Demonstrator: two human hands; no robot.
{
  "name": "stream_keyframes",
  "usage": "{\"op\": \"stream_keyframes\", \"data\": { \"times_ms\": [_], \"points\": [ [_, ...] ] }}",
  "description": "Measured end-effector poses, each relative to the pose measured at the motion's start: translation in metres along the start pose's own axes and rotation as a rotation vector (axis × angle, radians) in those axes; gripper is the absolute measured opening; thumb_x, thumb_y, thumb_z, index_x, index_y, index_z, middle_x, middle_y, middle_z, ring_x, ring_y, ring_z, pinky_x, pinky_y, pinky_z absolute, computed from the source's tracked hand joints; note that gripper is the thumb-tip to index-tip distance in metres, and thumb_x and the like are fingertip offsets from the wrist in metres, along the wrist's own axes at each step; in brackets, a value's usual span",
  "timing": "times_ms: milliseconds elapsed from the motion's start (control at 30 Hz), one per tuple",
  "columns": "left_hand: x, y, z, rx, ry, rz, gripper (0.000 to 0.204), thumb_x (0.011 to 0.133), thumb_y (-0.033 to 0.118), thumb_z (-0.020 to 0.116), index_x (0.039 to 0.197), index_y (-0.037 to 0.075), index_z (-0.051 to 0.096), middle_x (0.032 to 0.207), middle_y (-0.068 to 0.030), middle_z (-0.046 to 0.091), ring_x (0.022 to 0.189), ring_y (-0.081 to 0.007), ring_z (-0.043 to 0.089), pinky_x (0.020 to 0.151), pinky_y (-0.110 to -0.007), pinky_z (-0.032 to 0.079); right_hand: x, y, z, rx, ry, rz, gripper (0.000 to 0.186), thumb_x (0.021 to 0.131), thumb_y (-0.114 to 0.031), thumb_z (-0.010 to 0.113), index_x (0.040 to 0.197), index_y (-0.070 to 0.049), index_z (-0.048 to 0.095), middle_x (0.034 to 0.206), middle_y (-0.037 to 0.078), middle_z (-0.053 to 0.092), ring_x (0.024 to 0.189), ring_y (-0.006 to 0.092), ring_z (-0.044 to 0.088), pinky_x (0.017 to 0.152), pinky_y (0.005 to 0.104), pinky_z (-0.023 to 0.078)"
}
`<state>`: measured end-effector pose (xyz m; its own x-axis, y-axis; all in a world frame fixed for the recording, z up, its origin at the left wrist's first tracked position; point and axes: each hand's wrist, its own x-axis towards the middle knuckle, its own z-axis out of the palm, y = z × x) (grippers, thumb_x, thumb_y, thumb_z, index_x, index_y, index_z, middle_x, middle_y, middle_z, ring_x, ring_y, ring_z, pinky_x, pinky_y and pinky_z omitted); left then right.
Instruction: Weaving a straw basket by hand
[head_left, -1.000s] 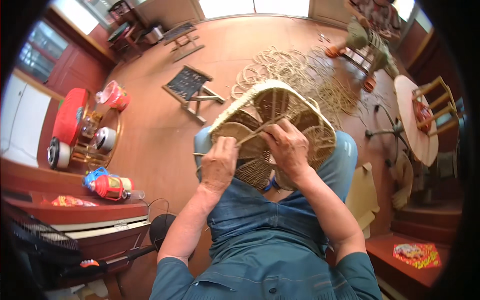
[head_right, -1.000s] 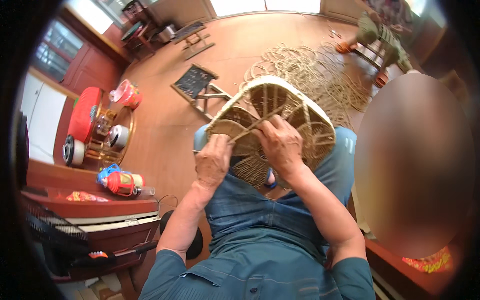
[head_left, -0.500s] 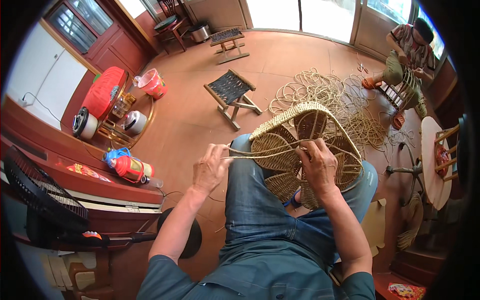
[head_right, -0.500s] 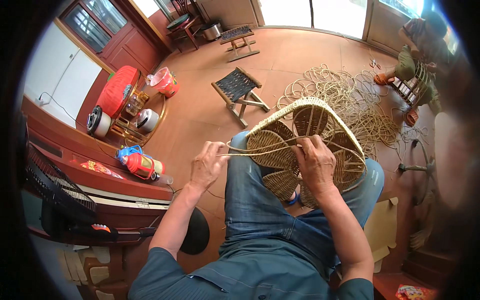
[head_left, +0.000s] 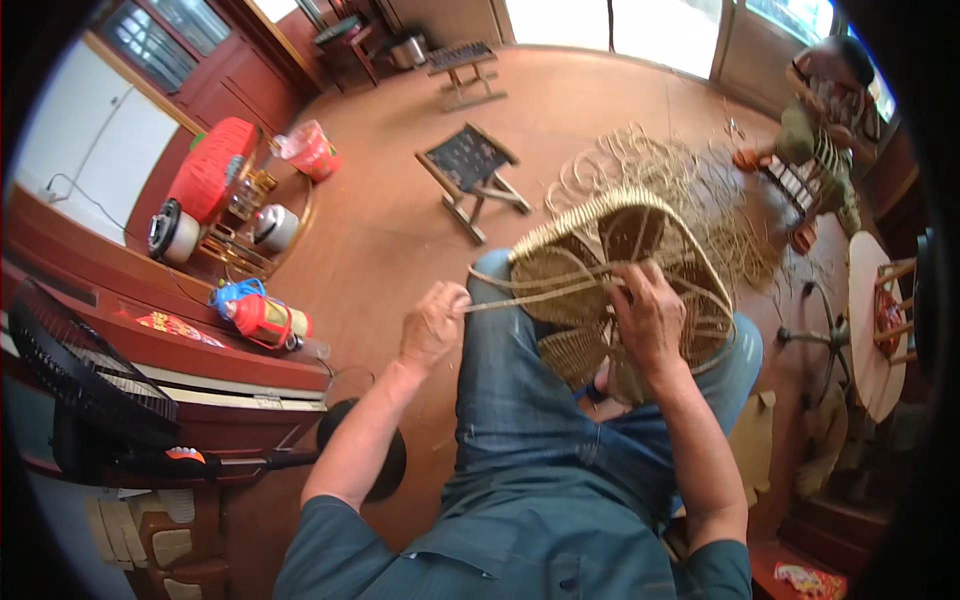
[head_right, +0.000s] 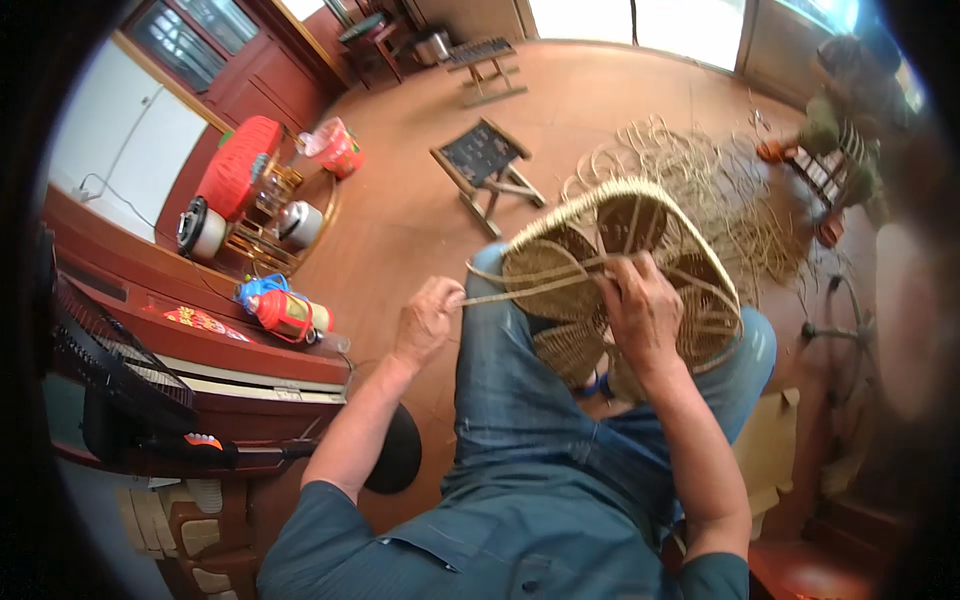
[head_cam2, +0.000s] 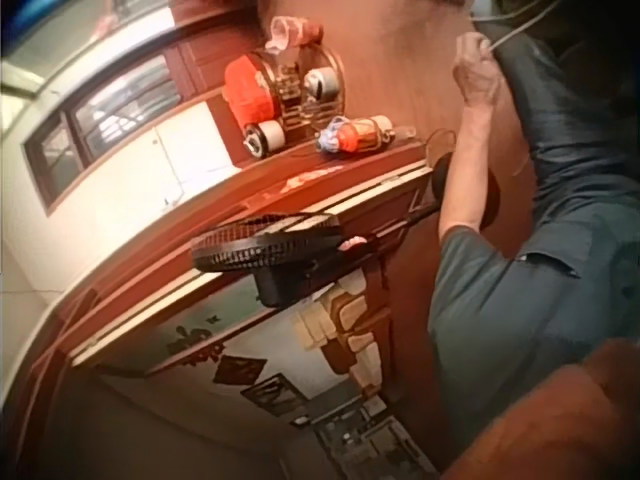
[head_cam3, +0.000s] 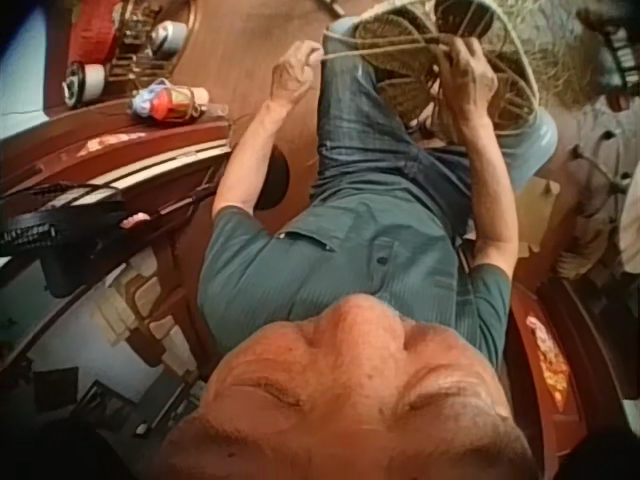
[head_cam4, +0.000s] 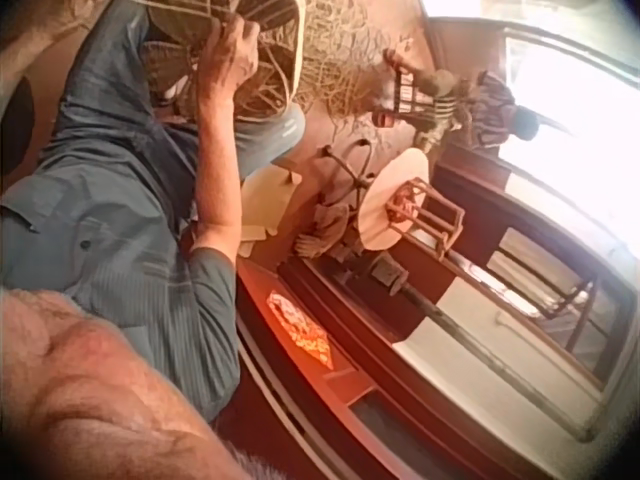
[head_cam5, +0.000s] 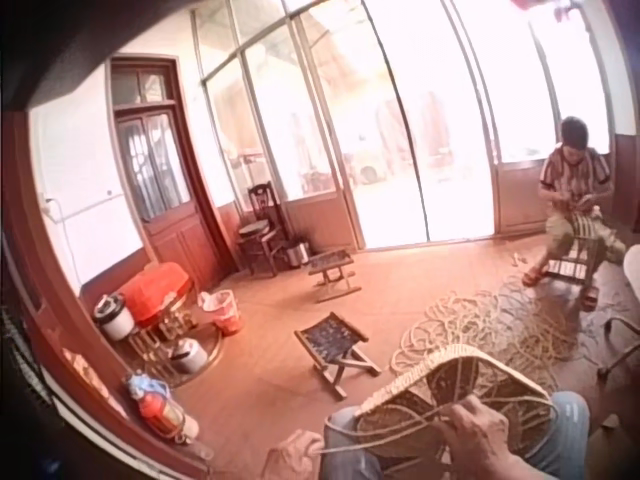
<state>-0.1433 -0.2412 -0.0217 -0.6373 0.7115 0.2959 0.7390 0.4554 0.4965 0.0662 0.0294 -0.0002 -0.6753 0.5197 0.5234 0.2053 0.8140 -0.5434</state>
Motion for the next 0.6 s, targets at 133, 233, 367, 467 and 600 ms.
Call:
{"op": "stream_keyframes", "data": {
  "times_ms": [133,233,367,467,600],
  "points": [
    [-0.004,0.011,-0.004,-0.139,-0.007,-0.078,0.031,0.103,0.016,0.074,0.133,0.011,0.066,0.102,-0.0158,0.073,0.095,-0.0359,0.075,0.083,-0.047,0.059,-0.002,0.002,0.001,-0.013,-0.005,-0.001,0.016,0.098,-0.021,0.081,0.112,-0.013,0.077,0.100,0.010,0.070,0.087,0.0351,0.073,0.074,0.0464,0.056],
    [0.003,0.026,-0.002,-0.281,-0.106,-0.124,0.035,0.109,0.028,0.068,0.140,0.011,0.064,0.096,-0.0159,0.075,0.092,-0.0335,0.078,0.083,-0.046,0.059,-0.001,0.002,0.002,-0.040,-0.003,-0.002,0.018,0.098,-0.026,0.082,0.109,-0.013,0.076,0.099,0.007,0.069,0.087,0.0323,0.073,0.075,0.0443,0.057],
    [0.019,0.041,0.012,-0.310,-0.111,-0.124,0.036,0.112,0.031,0.064,0.140,0.009,0.065,0.083,-0.0147,0.071,0.079,-0.0311,0.075,0.075,-0.045,0.057,-0.002,0.002,0.003,-0.052,0.001,0.011,0.018,0.097,-0.027,0.083,0.108,-0.013,0.077,0.098,0.007,0.069,0.086,0.0310,0.073,0.075,0.0431,0.057],
    [0.027,0.043,0.019,-0.170,-0.102,-0.093,0.027,0.110,0.026,0.066,0.130,0.006,0.067,0.080,-0.0146,0.069,0.075,-0.0316,0.073,0.071,-0.044,0.054,-0.003,0.002,0.004,-0.049,0.013,0.015,0.017,0.097,-0.026,0.083,0.107,-0.013,0.077,0.097,0.006,0.069,0.086,0.0308,0.073,0.075,0.0430,0.057],
    [0.026,0.037,0.021,-0.052,-0.089,0.046,0.017,0.112,0.027,0.064,0.112,0.010,0.066,0.085,-0.0183,0.073,0.080,-0.0417,0.073,0.071,-0.052,0.055,-0.003,0.003,0.004,-0.055,0.031,-0.006,0.018,0.096,-0.025,0.083,0.108,-0.013,0.077,0.097,0.007,0.069,0.086,0.0309,0.073,0.074,0.0433,0.058]
  ]
}}
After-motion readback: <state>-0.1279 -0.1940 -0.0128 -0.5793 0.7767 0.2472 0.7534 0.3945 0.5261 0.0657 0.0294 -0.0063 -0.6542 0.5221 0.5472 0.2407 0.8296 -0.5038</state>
